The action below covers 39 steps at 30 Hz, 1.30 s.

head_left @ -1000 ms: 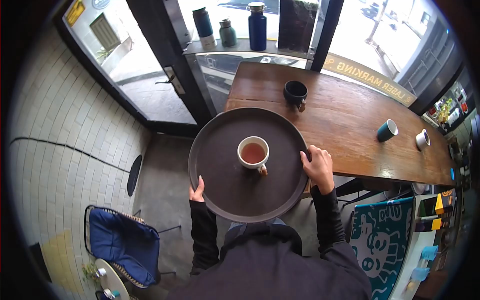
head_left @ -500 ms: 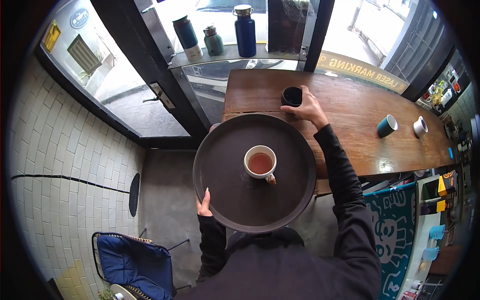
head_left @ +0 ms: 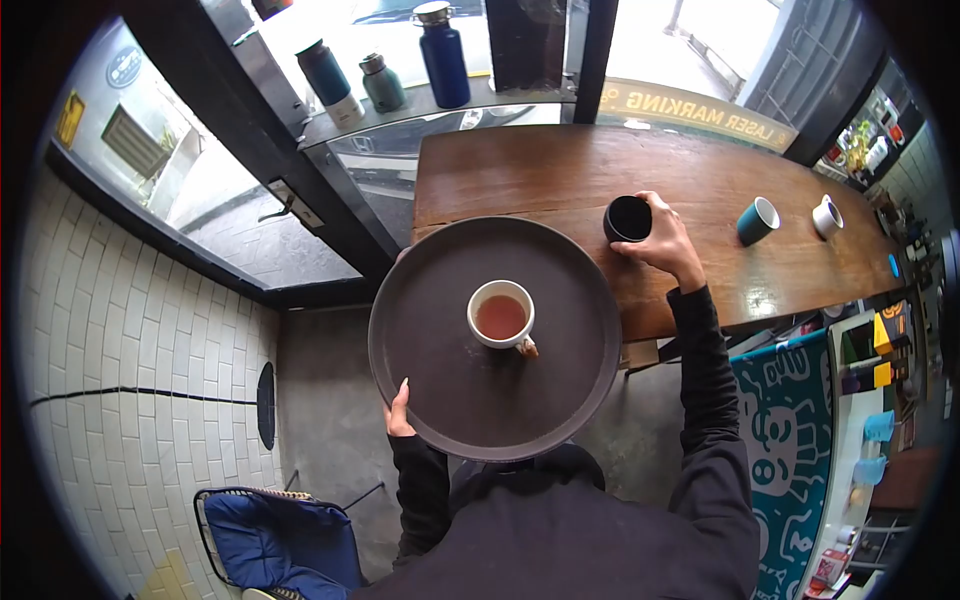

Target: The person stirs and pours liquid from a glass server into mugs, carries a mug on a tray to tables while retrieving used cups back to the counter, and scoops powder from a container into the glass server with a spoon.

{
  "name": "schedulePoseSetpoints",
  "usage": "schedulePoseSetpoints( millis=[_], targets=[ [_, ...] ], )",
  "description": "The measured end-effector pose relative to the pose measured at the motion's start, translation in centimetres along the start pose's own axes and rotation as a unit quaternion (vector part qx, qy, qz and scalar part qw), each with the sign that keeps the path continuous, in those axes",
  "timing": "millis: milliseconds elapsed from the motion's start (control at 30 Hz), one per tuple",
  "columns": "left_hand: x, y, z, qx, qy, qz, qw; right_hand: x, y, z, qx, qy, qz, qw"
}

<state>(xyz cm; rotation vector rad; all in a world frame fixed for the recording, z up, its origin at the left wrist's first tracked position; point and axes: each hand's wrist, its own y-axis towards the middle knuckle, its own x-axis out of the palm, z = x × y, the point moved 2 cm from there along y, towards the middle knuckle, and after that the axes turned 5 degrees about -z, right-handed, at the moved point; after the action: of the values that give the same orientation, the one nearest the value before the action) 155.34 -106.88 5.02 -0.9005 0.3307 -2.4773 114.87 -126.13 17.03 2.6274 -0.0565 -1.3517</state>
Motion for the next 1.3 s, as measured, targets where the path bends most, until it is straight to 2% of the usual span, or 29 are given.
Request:
schedulePoseSetpoints(
  millis=[167, 267, 367, 433, 533, 600, 667, 700, 767, 867, 933, 1033, 1167, 1233, 1300],
  targets=[
    [1.2, -0.5, 0.1, -0.026, 0.011, 0.008, 1.000, -2.1, -2.8, 2.9, 0.005, 0.016, 0.005, 1.000],
    [1.3, -0.5, 0.0, -0.027, -0.009, 0.011, 1.000, -2.6, -3.5, 3.0, 0.064, 0.074, -0.019, 0.995],
    [0.7, -0.4, -0.3, -0.039, -0.031, 0.016, 0.999, -2.5, -3.7, 3.0, 0.028, 0.023, -0.006, 0.999],
    [1.1, -0.7, -0.2, -0.053, -0.045, 0.025, 0.997, -2.7, -4.0, 1.3, 0.009, -0.152, 0.087, 0.985],
    [1.7, -1.2, -0.2, -0.032, -0.041, 0.038, 0.998, -2.6, -3.8, -3.4, -0.017, -0.138, 0.105, 0.985],
    [1.8, -1.3, -0.3, -0.027, -0.035, 0.049, 0.998, -1.3, -4.3, -7.2, -0.118, -0.014, 0.032, 0.992],
    [1.4, -1.2, -0.4, -0.024, -0.028, 0.060, 0.997, 1.3, -4.9, -10.7, -0.139, 0.090, -0.124, 0.978],
    [1.1, -1.0, -0.7, -0.033, -0.043, 0.045, 0.997, 2.6, -5.6, -12.2, -0.185, 0.093, -0.159, 0.965],
    [0.7, -0.7, -1.1, -0.041, -0.061, 0.031, 0.997, 5.1, -6.1, -14.2, -0.187, 0.066, -0.242, 0.950],
    [0.2, -0.4, -1.4, -0.042, -0.061, 0.012, 0.997, 8.0, -6.9, -15.1, -0.221, 0.036, -0.229, 0.947],
    [-0.2, -0.2, -1.6, -0.034, -0.061, 0.019, 0.997, 8.3, -6.7, -15.5, -0.172, -0.013, -0.216, 0.961],
    [-0.2, -0.2, -1.7, -0.021, -0.062, 0.025, 0.998, 7.7, -5.8, -15.4, -0.173, 0.000, -0.255, 0.951],
    [-0.5, 0.0, -1.9, 0.000, -0.066, -0.006, 0.998, 6.4, -3.2, -13.8, -0.188, 0.003, -0.195, 0.963],
    [0.2, -0.6, -1.5, -0.028, -0.073, -0.011, 0.997, 5.1, -1.1, -12.7, -0.197, -0.012, -0.136, 0.971],
    [0.3, -0.7, -1.5, -0.026, -0.075, -0.022, 0.997, 3.4, 1.5, -11.8, -0.172, -0.013, -0.141, 0.975]
  ],
)
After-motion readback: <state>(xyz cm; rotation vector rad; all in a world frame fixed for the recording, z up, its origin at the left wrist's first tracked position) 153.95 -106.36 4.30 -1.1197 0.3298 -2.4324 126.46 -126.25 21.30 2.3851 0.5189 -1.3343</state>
